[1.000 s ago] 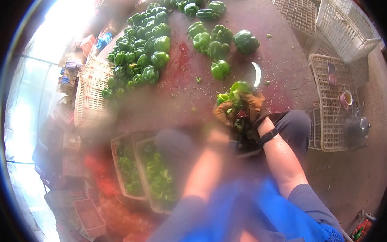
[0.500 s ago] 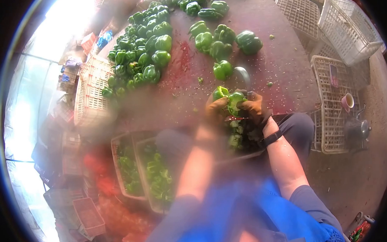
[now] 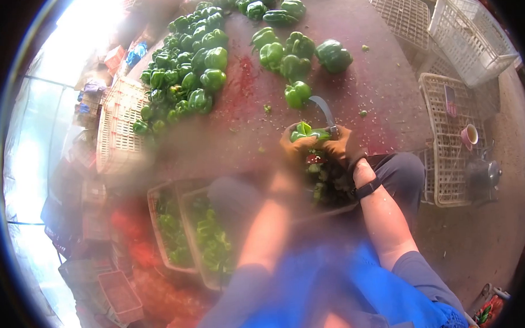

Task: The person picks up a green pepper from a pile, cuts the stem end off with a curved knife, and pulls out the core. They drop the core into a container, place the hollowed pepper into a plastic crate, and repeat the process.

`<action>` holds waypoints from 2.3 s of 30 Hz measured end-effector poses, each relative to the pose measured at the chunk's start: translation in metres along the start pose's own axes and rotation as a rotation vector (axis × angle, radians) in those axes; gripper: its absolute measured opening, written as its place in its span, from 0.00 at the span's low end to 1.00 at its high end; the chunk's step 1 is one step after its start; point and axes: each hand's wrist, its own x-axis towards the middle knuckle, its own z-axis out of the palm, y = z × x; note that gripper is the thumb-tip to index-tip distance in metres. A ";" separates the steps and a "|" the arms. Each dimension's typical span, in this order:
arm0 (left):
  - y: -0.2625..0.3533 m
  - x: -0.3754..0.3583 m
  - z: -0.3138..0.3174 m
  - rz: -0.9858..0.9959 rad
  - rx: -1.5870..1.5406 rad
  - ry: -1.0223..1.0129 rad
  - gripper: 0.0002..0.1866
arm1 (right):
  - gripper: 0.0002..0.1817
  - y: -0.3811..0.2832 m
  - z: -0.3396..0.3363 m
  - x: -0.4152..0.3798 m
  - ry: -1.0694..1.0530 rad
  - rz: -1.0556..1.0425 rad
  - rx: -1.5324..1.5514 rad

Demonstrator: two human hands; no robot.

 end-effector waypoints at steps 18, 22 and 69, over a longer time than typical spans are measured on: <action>0.006 0.024 -0.012 -0.204 0.400 -0.063 0.30 | 0.15 0.036 -0.009 0.023 -0.138 -0.283 -0.359; 0.015 0.019 -0.005 -0.240 0.323 -0.081 0.30 | 0.14 0.006 -0.003 0.004 -0.129 -0.099 -0.158; -0.041 0.060 -0.069 0.157 0.361 -0.068 0.19 | 0.16 0.051 -0.003 0.036 -0.011 -0.520 -0.796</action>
